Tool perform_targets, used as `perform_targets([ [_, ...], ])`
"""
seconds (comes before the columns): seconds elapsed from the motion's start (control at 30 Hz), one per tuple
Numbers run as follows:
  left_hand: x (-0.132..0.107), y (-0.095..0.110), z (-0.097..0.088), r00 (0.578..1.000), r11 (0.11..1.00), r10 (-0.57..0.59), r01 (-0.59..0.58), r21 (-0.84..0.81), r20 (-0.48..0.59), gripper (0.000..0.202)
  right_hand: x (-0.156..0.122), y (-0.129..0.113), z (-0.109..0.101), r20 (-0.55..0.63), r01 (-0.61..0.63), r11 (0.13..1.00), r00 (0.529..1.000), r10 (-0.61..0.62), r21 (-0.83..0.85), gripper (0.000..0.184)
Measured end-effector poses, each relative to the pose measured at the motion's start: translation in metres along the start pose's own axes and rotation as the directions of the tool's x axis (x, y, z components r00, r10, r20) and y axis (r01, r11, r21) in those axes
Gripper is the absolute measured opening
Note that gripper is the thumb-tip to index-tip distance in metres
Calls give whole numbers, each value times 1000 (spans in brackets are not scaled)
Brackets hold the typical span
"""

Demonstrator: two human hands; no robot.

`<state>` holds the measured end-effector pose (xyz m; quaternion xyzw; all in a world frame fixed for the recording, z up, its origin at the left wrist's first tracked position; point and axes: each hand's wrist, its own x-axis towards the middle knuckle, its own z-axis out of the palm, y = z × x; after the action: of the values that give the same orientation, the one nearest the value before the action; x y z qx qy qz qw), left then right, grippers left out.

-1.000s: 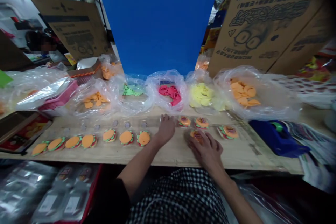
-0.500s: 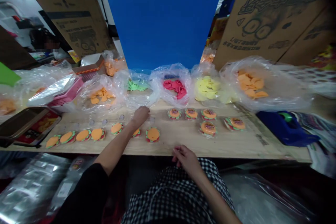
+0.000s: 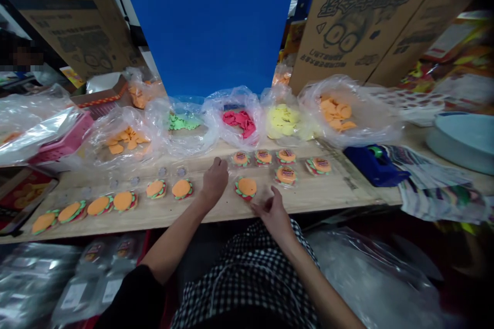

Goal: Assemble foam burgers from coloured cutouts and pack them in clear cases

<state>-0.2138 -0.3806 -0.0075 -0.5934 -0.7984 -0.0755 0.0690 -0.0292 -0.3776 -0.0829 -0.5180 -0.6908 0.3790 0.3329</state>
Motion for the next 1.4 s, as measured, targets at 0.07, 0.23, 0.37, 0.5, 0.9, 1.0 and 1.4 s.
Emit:
perform_targets([
  [0.07,-4,5,0,999,999,43,-43,18,-26,17,10,-1,-3,-26,135,984,990,-139,-119,76],
  [0.23,-16,14,6,976,978,183,-192,-75,-120,19,32,-11,6,-13,235,919,968,-252,-316,72],
  [0.37,-25,13,10,945,882,252,-313,-352,-209,18,39,-10,15,29,206,918,977,-209,-339,70],
  [0.5,-28,6,9,943,673,280,-327,-663,-180,26,39,-7,19,25,183,922,982,-186,-341,64],
  [0.9,-21,12,27,968,607,170,-249,-754,-182,18,35,-2,19,34,212,934,977,-211,-289,63],
  [1.0,-21,14,31,980,633,133,-200,-748,-150,18,27,1,15,-36,174,974,983,-181,-144,79],
  [1.4,-15,23,34,927,419,94,295,-859,364,53,27,-21,-14,335,-454,534,890,309,713,34],
])
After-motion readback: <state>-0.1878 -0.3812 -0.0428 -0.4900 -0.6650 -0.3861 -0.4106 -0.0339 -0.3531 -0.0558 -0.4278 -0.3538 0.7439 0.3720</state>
